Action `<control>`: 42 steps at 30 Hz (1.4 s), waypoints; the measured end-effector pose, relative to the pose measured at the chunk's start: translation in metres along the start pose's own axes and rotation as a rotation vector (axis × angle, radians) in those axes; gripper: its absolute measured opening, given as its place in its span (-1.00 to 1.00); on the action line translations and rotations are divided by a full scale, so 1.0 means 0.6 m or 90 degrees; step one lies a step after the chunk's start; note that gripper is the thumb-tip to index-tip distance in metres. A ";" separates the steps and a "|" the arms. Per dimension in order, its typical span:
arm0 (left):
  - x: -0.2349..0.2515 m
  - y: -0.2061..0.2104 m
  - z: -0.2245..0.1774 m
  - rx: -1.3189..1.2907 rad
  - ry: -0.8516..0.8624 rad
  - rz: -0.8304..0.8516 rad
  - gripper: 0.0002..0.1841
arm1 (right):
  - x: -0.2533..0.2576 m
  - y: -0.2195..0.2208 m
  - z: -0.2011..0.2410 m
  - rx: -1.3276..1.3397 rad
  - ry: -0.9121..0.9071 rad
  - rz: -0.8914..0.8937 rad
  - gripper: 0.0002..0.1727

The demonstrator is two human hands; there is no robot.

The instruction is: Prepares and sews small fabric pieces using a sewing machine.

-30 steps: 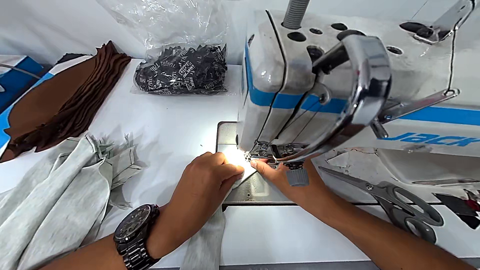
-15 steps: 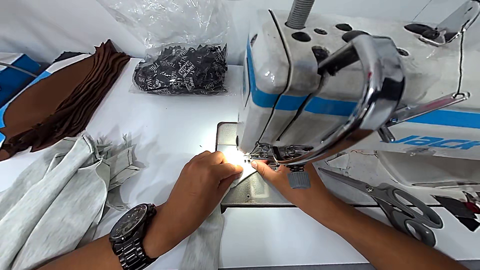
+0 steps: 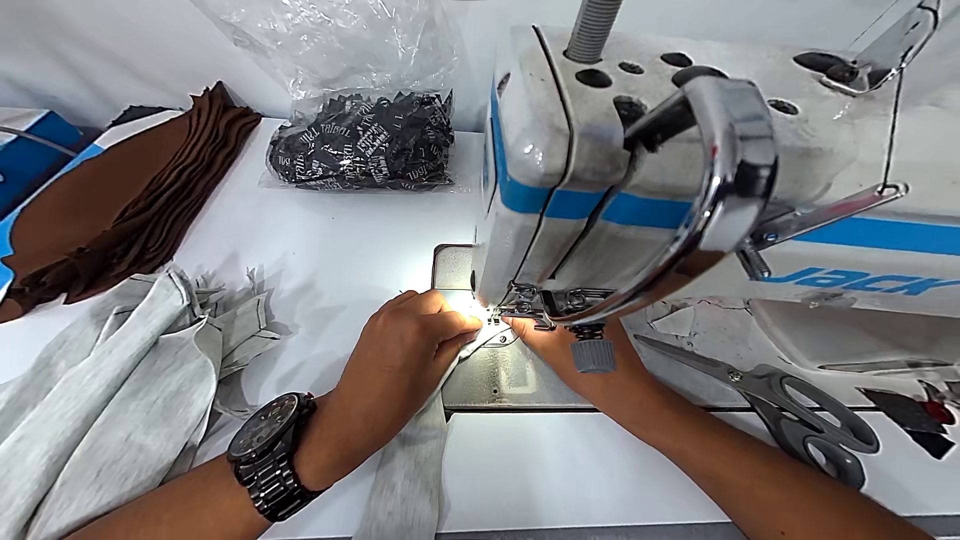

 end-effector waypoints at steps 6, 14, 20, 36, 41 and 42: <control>0.012 -0.002 0.005 0.000 -0.010 -0.015 -0.89 | 0.004 -0.004 0.007 0.021 0.000 -0.019 -0.74; 0.025 -0.006 0.001 -0.025 -0.043 -0.004 -0.94 | -0.113 -0.175 -0.144 0.060 -0.024 -0.091 -0.70; 0.045 -0.010 -0.019 -0.039 -0.188 0.087 -0.77 | -0.255 -0.180 -0.290 -0.051 0.055 -0.100 -0.61; -0.223 -0.107 -0.241 -0.821 -0.452 -0.315 -0.78 | -0.496 -0.126 -0.115 0.671 0.029 0.060 -0.12; -0.260 -0.136 -0.298 -0.697 -0.382 -0.373 -0.76 | -0.546 -0.071 0.048 0.806 -0.053 0.242 -0.23; -0.264 -0.142 -0.304 -0.655 -0.351 -0.378 -0.73 | -0.548 -0.067 0.068 0.773 -0.038 0.255 -0.27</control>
Point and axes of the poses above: each hand's wrist, its own x-axis towards the middle knuckle, its own y-axis out of the palm, z = x × y, the point moved 3 cm from there along x, towards the middle knuckle, and after that the axes turned 9 degrees about y, right-handed, at the moved point
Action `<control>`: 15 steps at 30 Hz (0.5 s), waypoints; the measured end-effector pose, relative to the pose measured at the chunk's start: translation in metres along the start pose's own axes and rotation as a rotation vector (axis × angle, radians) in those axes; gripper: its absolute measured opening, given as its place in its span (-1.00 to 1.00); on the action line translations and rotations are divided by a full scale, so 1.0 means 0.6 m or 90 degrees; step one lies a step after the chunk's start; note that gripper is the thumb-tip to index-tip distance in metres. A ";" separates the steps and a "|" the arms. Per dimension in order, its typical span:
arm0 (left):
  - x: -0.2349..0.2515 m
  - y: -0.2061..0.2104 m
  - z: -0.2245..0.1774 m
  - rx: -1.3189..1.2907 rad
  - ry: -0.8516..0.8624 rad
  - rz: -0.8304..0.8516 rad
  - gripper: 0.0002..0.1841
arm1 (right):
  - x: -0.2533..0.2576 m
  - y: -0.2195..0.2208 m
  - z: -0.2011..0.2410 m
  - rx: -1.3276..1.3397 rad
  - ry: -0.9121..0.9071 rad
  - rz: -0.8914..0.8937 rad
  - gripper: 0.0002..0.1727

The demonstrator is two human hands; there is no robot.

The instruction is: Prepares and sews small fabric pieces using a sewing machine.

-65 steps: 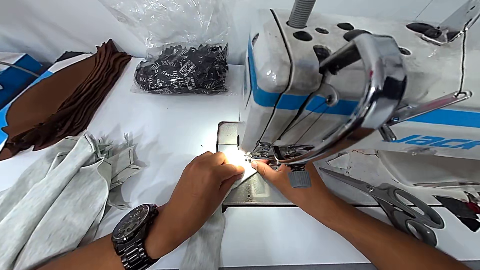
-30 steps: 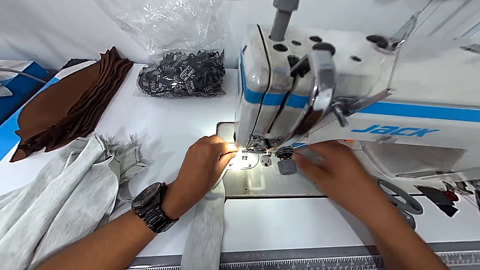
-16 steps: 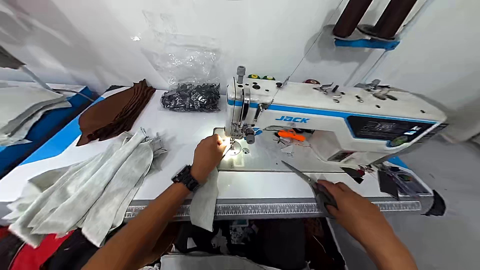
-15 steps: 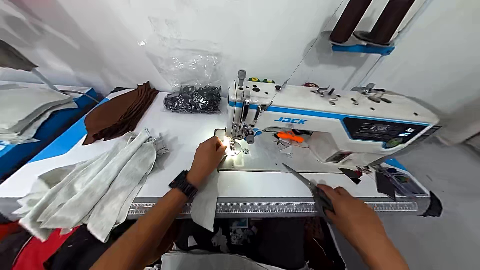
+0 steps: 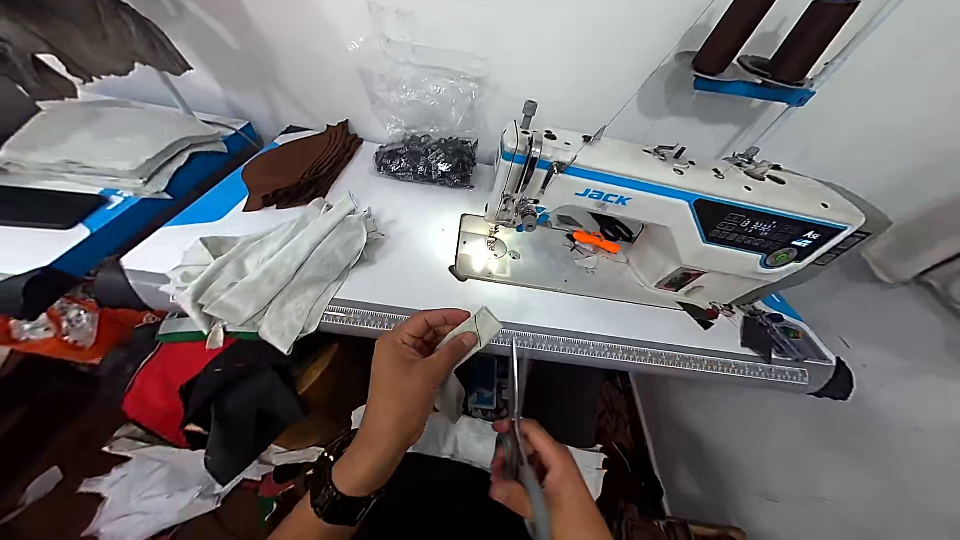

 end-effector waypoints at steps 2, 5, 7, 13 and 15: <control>-0.009 -0.003 -0.007 0.065 0.066 0.016 -0.70 | 0.012 0.021 0.010 -0.018 0.011 0.018 -0.26; -0.016 -0.006 -0.007 0.091 0.070 0.031 -0.68 | 0.033 0.030 0.032 -0.021 -0.013 0.034 -0.17; -0.016 -0.008 -0.006 0.086 0.053 0.031 -0.69 | 0.046 0.033 0.041 -0.026 -0.023 0.030 -0.14; -0.011 -0.017 -0.002 0.084 0.050 0.040 -0.67 | 0.066 0.037 0.042 -0.066 -0.035 -0.004 -0.21; -0.011 -0.020 0.001 0.087 0.049 0.043 -0.67 | 0.066 0.038 0.039 -0.075 -0.041 -0.014 -0.26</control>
Point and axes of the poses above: each hand's wrist, its own x-axis towards the middle knuckle, its own y-axis out of the palm, z = x × y, the point moved 3 cm from there along x, towards the middle knuckle, and after that the axes turned 9 degrees about y, right-handed, at the moved point
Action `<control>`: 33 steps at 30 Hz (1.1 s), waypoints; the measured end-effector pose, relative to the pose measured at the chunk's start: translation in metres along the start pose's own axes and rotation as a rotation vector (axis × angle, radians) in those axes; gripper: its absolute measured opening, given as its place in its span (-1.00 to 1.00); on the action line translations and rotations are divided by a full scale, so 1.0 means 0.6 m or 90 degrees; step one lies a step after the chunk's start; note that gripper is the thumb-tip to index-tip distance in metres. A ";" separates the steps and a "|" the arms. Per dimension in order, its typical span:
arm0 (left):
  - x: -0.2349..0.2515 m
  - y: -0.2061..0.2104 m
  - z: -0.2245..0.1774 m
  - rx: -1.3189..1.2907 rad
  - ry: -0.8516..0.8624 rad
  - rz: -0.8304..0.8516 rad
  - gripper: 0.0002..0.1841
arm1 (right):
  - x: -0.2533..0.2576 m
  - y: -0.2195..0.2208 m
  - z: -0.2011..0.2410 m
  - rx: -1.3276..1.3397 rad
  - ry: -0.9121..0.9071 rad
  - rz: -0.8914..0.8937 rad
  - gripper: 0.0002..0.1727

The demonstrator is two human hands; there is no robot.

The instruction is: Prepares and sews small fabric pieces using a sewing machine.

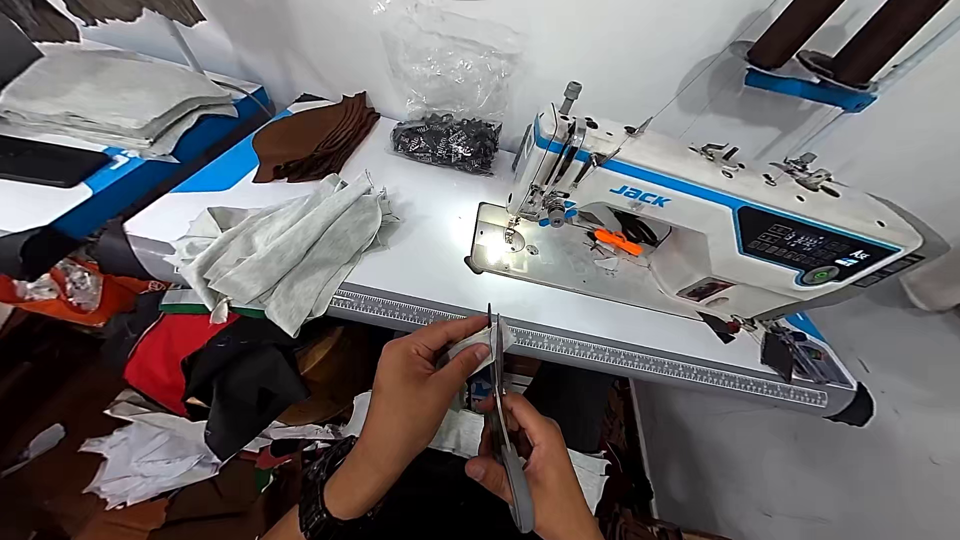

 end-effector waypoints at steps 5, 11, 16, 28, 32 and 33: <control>-0.002 -0.003 0.004 0.008 -0.009 0.002 -0.71 | -0.007 0.002 -0.006 -0.014 -0.014 -0.029 -0.40; -0.002 -0.011 0.009 -0.016 -0.030 0.012 -0.74 | -0.019 -0.004 -0.012 -0.027 0.026 -0.056 -0.44; 0.029 -0.107 -0.077 0.100 0.064 -0.048 -0.75 | -0.003 -0.157 -0.019 -0.253 0.086 -0.211 -0.21; 0.360 -0.231 -0.049 0.474 0.115 0.085 -0.47 | 0.057 -0.400 0.025 -0.666 0.119 -0.370 -0.69; 0.227 -0.167 0.006 0.298 0.063 0.304 -0.66 | -0.098 -0.383 -0.017 -0.388 0.207 -0.185 -0.79; 0.174 -0.148 0.024 0.239 0.052 0.365 -0.67 | -0.136 -0.375 -0.059 -0.314 0.257 -0.126 -0.77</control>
Point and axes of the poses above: each hand's wrist, its own x-axis towards the middle knuckle, its own y-axis out of the palm, z = x × y, the point moved 3 cm from there along x, towards the middle knuckle, and after that the axes turned 9 degrees about y, right-handed, at the moved point
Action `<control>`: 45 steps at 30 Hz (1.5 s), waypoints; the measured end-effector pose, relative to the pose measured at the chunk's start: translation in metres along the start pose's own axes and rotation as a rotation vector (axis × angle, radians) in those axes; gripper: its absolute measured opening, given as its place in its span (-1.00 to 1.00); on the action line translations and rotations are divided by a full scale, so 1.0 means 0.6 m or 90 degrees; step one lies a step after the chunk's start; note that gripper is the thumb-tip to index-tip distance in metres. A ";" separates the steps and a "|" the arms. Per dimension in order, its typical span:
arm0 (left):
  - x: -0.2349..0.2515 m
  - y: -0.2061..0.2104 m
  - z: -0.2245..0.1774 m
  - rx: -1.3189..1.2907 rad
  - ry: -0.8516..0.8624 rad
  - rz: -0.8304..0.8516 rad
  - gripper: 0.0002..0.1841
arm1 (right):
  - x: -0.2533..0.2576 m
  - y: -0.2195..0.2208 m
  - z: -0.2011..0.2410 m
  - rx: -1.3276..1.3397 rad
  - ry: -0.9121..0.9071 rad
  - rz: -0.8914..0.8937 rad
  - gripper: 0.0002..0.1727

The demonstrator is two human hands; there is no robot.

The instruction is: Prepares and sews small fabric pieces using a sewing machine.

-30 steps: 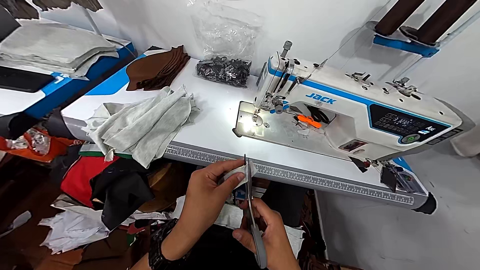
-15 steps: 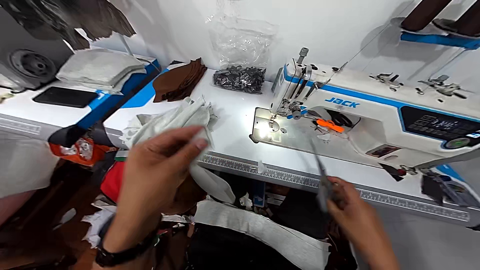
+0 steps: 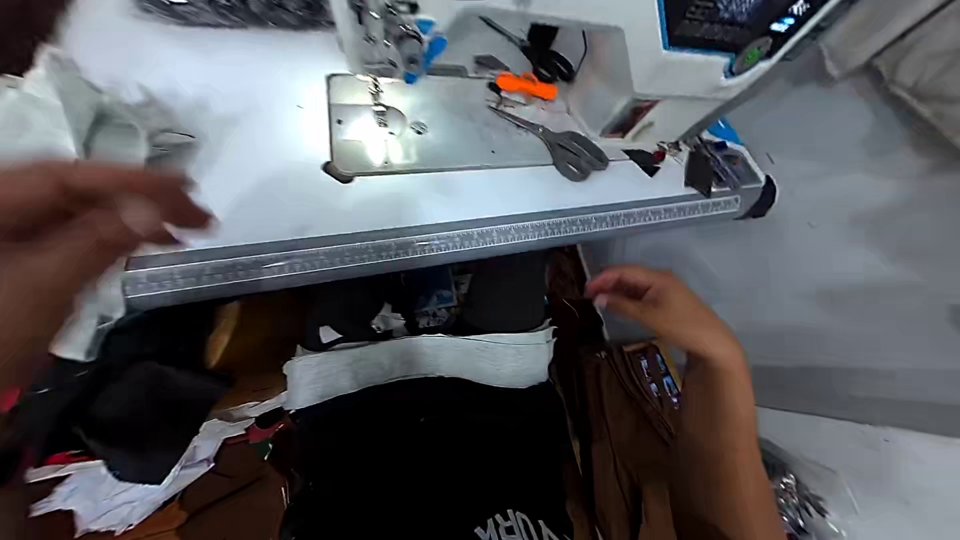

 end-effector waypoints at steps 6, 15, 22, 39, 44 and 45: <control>-0.127 0.235 0.069 -0.114 0.035 0.281 -0.66 | -0.059 0.185 -0.225 0.275 0.142 -0.007 -0.61; -0.123 0.245 0.020 -0.099 0.047 0.206 -0.62 | -0.036 0.214 -0.247 0.352 0.077 -0.070 -0.85; -0.157 0.263 0.013 -0.177 -0.013 0.169 -0.64 | -0.056 0.189 -0.214 0.093 -0.041 -0.157 -0.80; -0.192 0.515 -0.062 -0.800 -0.241 0.442 -0.28 | -0.137 0.188 0.047 0.390 -0.002 -0.102 -0.88; -0.177 0.469 -0.027 -1.056 -0.473 -0.028 -0.32 | -0.155 0.170 0.103 0.831 0.015 0.107 -0.86; -0.177 0.447 -0.009 -1.042 -0.485 -0.159 -0.40 | -0.161 0.157 0.104 0.802 -0.013 0.107 -0.84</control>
Point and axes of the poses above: each hand's wrist, its own x-axis towards the middle knuckle, its own y-axis out of the palm, z = x × y, the point moved 3 cm from there along x, towards the middle knuckle, and after that the axes turned 9 degrees about y, right-handed, at the moved point
